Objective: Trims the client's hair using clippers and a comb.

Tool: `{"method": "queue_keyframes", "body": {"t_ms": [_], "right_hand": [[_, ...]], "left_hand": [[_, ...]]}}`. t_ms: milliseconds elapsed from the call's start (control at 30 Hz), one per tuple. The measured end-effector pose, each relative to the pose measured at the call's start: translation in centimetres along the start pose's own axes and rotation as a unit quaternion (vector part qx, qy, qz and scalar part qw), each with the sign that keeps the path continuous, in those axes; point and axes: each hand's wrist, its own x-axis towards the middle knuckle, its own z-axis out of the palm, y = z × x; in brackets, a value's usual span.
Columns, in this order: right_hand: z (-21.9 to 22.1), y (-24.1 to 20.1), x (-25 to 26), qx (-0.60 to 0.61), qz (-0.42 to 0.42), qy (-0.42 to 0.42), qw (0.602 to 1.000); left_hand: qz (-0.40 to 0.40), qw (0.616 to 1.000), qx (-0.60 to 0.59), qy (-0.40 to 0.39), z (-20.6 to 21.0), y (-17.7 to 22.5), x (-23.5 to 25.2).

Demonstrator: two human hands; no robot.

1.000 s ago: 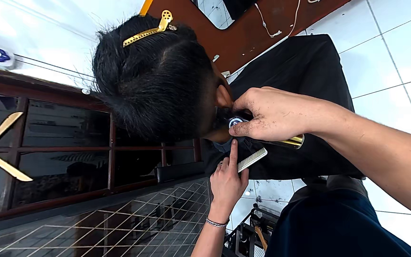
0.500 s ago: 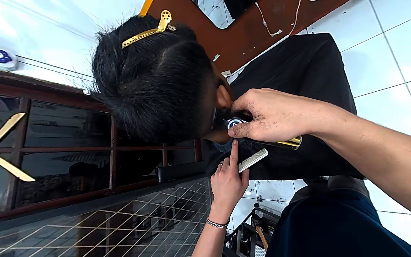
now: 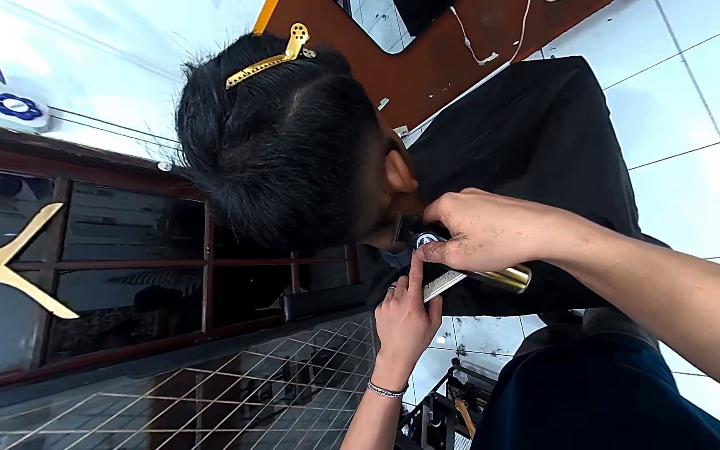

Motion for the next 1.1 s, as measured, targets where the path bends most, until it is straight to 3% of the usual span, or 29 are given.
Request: {"method": "queue_keyframes", "body": {"t_ms": [333, 1100], "right_hand": [[2.1, 1.0, 1.7, 0.164, 0.025, -0.020, 0.986], [2.1, -0.8, 0.2, 0.011, -0.046, 0.095, 0.994]], "left_hand": [[0.009, 1.000, -0.004, 0.006, 0.3, -0.2, -0.1], [0.009, 1.000, -0.006, 0.014, 0.5, -0.2, -0.1]]}}
